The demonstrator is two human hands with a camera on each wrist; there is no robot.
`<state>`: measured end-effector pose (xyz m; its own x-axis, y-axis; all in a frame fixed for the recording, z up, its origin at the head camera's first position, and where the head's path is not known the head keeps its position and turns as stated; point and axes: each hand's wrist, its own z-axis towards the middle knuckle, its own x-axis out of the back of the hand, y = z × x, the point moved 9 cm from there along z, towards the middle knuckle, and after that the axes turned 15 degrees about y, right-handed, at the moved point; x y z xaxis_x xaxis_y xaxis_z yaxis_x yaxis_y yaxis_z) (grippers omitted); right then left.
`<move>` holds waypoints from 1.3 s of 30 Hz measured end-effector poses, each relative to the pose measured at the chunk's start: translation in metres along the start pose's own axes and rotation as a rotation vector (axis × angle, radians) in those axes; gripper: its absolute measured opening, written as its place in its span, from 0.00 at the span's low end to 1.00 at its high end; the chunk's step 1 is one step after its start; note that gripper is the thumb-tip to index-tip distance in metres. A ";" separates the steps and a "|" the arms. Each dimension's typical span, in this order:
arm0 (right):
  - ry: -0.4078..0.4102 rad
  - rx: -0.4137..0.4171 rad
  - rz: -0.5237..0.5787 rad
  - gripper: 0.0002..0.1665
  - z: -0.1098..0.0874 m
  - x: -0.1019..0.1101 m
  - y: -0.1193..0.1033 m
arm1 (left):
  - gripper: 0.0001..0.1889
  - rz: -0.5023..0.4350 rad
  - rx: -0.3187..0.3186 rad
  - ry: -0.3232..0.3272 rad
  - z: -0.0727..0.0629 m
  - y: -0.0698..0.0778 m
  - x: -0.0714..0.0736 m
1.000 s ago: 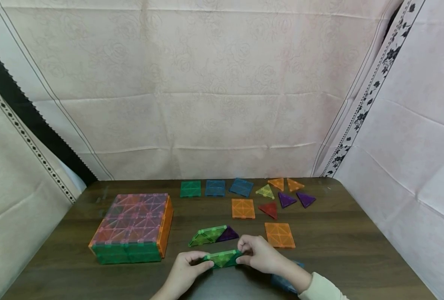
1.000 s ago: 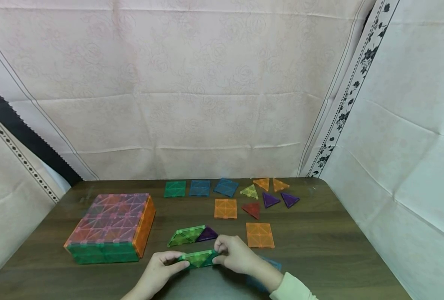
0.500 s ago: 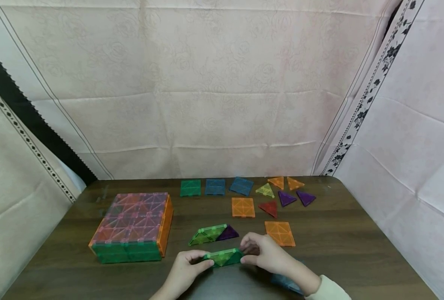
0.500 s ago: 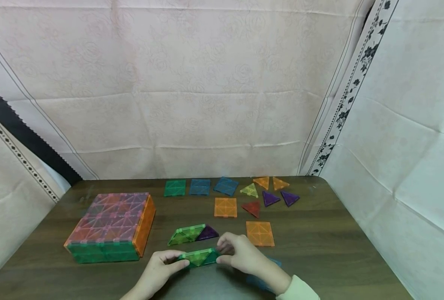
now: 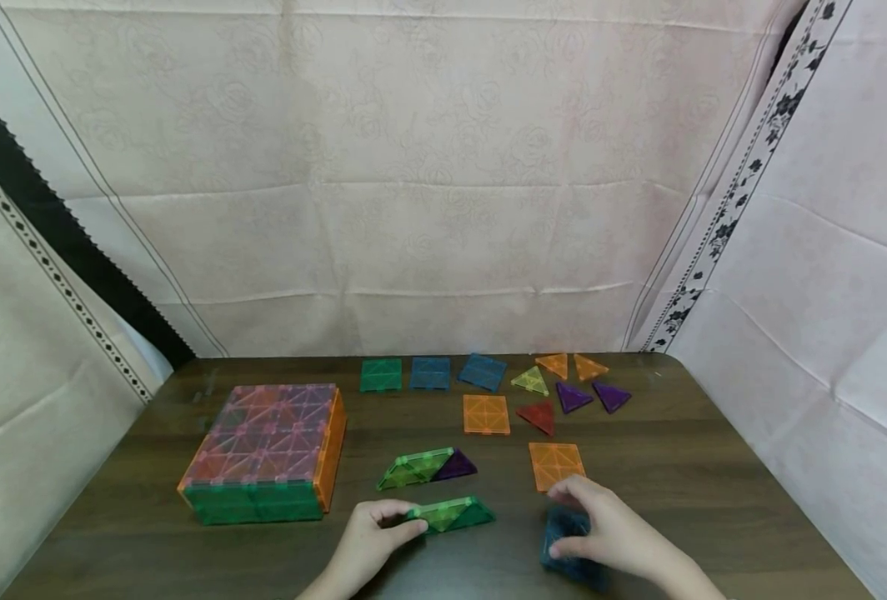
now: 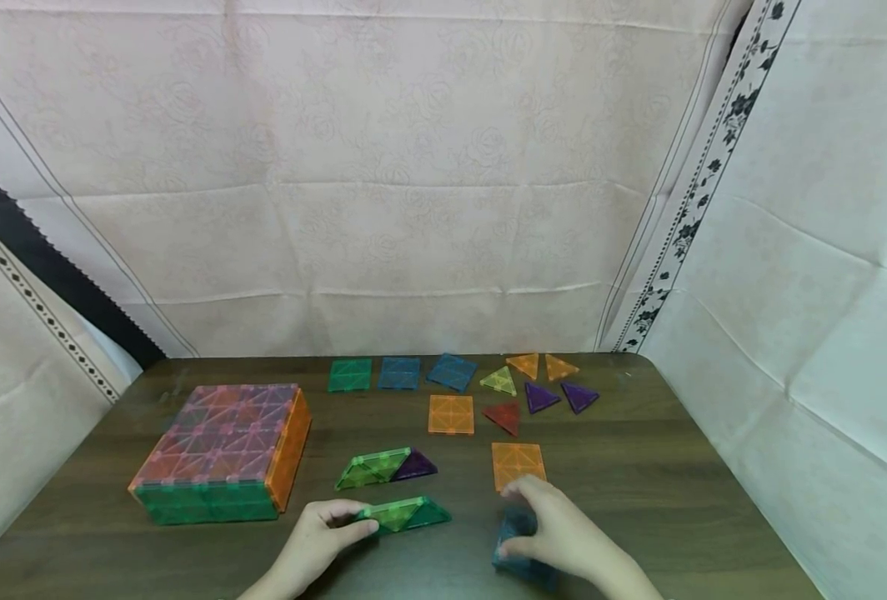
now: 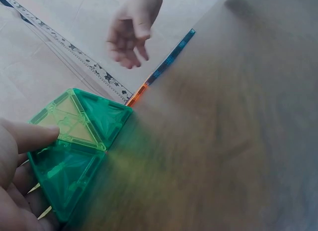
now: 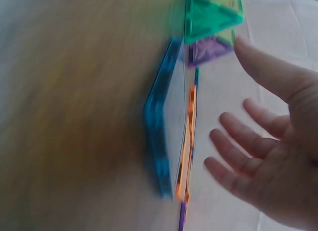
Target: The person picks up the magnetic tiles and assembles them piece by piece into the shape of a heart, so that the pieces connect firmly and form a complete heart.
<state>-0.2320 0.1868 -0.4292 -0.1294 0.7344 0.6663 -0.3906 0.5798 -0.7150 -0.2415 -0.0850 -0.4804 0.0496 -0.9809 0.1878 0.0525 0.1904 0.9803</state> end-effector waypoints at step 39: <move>-0.025 0.021 -0.038 0.53 0.018 -0.032 -0.007 | 0.09 -0.131 -0.005 -0.236 -0.014 0.006 -0.019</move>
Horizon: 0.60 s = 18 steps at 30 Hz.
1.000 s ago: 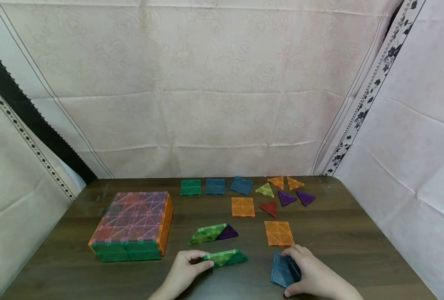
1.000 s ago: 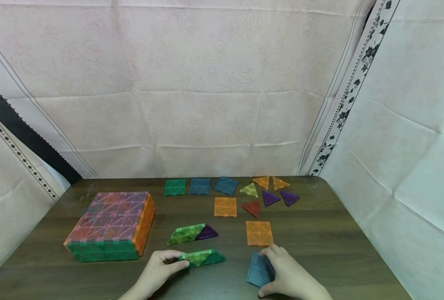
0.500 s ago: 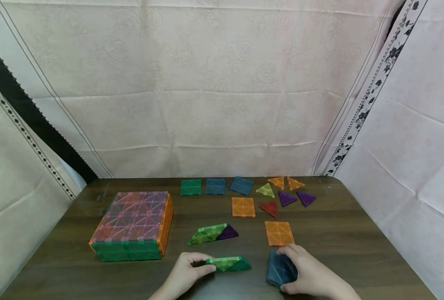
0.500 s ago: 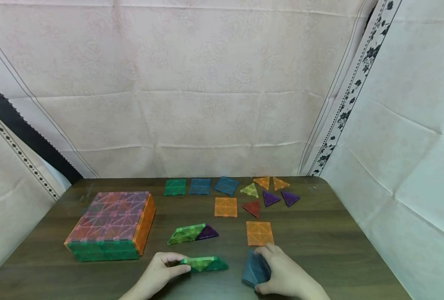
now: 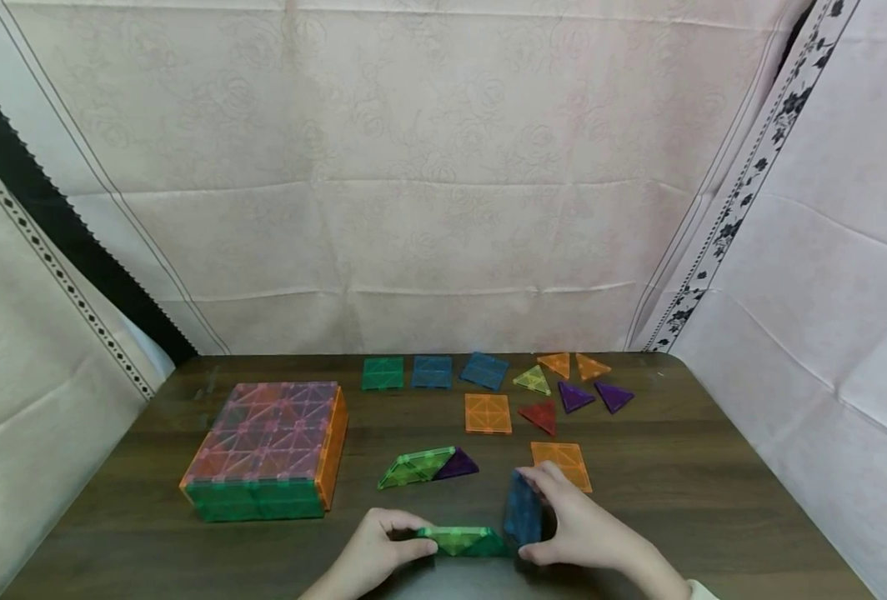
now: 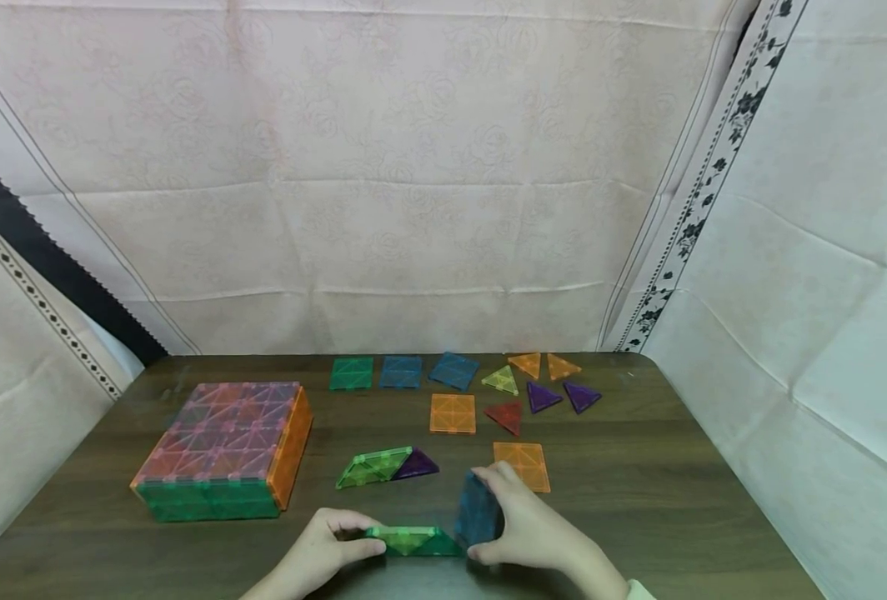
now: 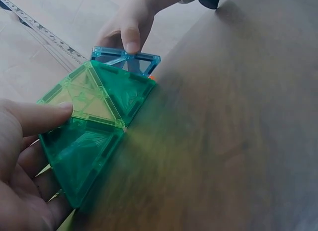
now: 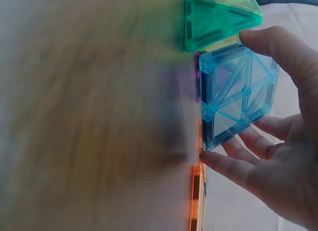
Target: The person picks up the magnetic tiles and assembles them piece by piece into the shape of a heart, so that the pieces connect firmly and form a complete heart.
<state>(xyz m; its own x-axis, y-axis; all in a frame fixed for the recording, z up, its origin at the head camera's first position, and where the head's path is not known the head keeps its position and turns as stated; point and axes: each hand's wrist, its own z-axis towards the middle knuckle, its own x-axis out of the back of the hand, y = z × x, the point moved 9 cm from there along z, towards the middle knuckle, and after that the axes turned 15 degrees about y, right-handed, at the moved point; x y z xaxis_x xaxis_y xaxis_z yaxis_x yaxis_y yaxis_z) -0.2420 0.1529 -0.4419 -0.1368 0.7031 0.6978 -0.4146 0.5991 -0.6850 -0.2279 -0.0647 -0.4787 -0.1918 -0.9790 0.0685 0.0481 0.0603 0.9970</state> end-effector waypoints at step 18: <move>-0.079 0.052 0.034 0.50 0.012 -0.019 -0.010 | 0.13 -0.011 -0.045 -0.089 -0.006 0.008 -0.003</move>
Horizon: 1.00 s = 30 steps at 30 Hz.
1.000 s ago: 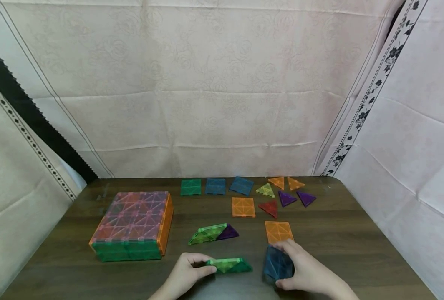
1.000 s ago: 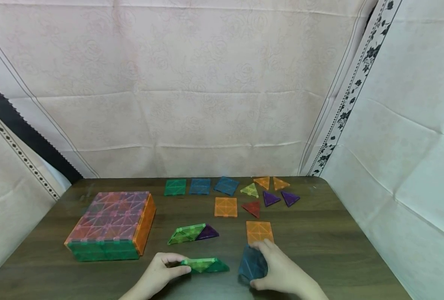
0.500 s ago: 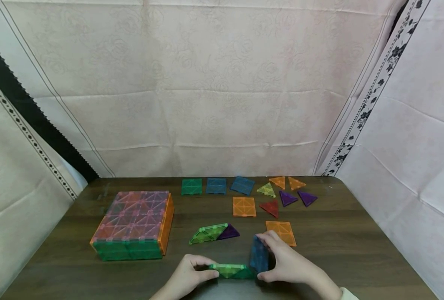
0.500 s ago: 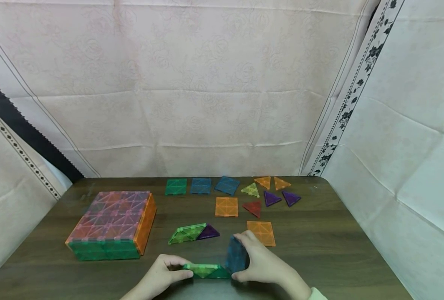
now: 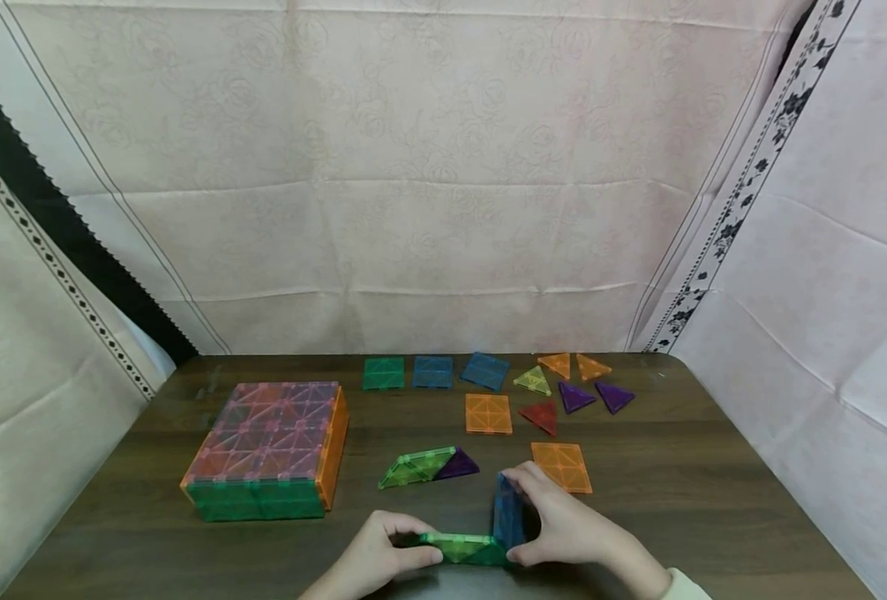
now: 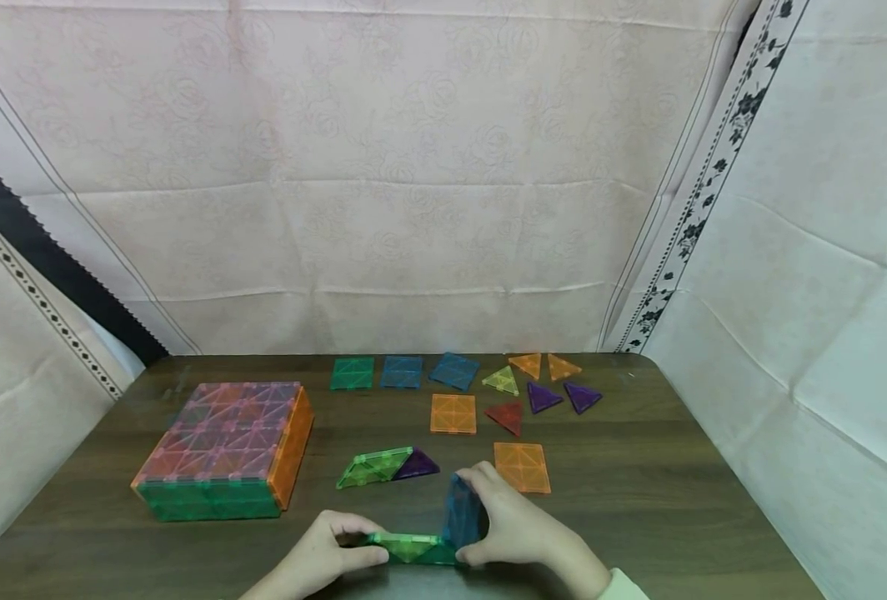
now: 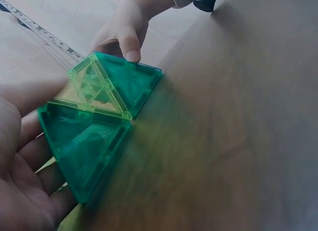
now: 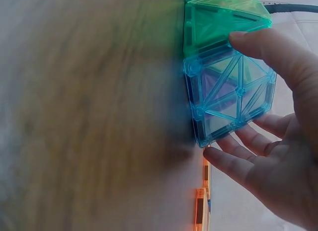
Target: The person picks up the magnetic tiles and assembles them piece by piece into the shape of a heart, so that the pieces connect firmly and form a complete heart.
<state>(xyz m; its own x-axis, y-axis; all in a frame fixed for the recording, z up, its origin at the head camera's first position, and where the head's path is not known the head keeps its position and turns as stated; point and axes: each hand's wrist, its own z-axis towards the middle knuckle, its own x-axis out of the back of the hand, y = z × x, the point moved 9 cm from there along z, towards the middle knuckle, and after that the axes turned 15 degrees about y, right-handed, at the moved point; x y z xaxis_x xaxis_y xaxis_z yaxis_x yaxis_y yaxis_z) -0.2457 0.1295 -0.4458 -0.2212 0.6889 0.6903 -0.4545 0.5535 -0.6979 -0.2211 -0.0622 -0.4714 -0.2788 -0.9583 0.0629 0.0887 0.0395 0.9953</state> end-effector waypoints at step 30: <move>-0.026 0.026 -0.011 0.51 0.014 0.001 0.002 | 0.25 0.129 0.013 0.460 0.058 0.002 0.058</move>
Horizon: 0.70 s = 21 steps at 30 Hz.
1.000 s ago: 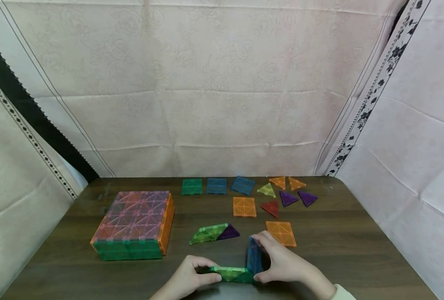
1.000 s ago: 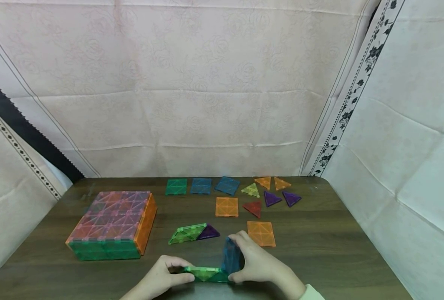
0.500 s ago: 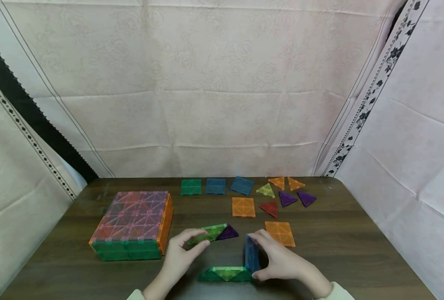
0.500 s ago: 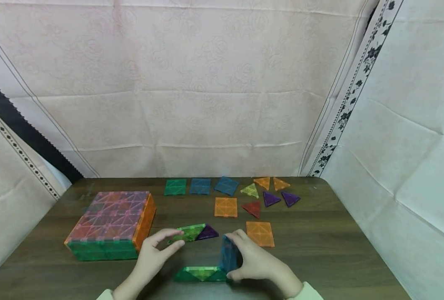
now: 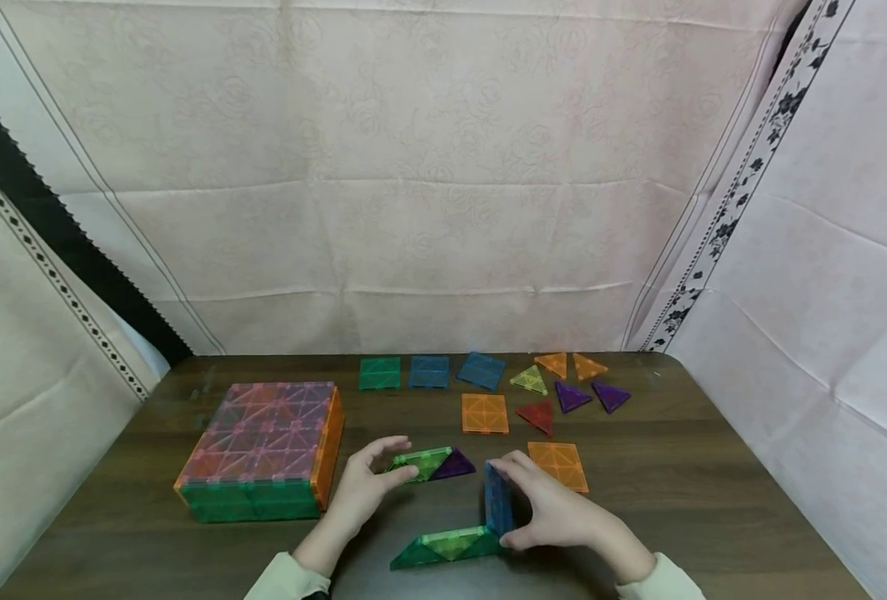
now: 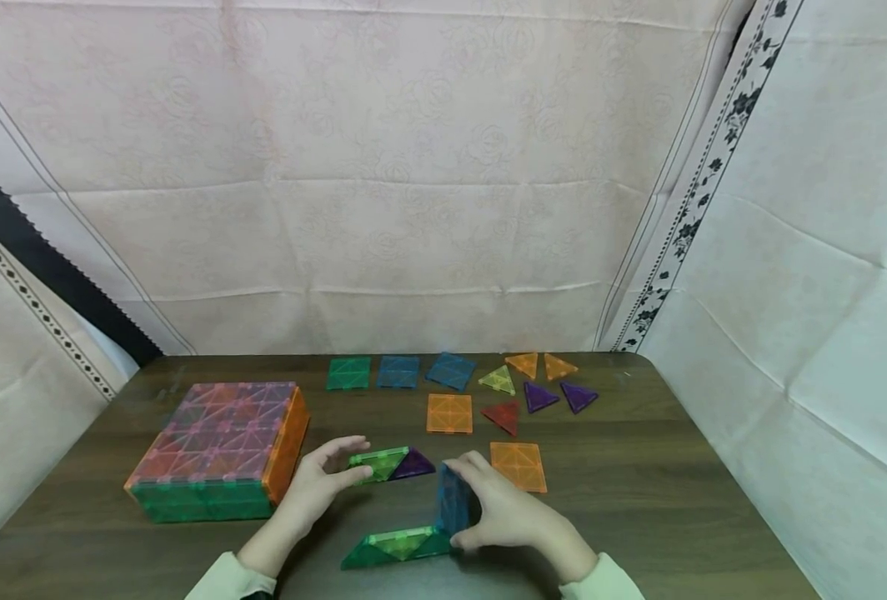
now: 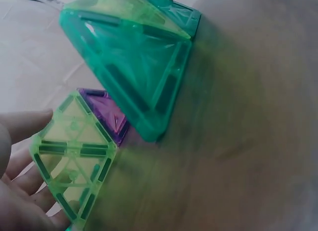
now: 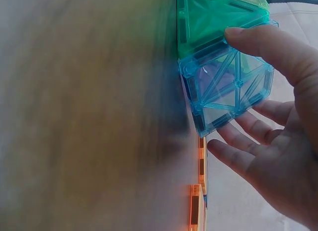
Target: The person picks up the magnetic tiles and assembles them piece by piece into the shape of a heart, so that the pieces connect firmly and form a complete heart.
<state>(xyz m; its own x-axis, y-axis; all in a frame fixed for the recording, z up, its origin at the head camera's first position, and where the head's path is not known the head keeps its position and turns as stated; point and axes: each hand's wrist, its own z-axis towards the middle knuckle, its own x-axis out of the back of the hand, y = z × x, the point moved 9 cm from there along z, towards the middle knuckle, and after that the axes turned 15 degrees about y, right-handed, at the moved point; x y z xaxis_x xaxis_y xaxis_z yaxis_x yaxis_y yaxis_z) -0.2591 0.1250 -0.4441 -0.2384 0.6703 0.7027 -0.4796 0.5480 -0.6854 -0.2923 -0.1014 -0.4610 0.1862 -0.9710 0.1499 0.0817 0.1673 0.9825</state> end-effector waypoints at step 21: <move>-0.035 0.010 -0.011 0.52 0.012 -0.001 0.002 | 0.14 0.014 0.022 -0.180 -0.005 -0.009 -0.019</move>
<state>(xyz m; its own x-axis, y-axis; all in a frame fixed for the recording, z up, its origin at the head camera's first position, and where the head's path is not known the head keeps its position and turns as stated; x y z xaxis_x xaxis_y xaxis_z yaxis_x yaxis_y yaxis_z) -0.2704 0.1195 -0.4436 -0.2625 0.6466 0.7162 -0.4907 0.5497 -0.6761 -0.2917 -0.0833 -0.4730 0.0087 -0.9839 0.1786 0.0588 0.1788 0.9821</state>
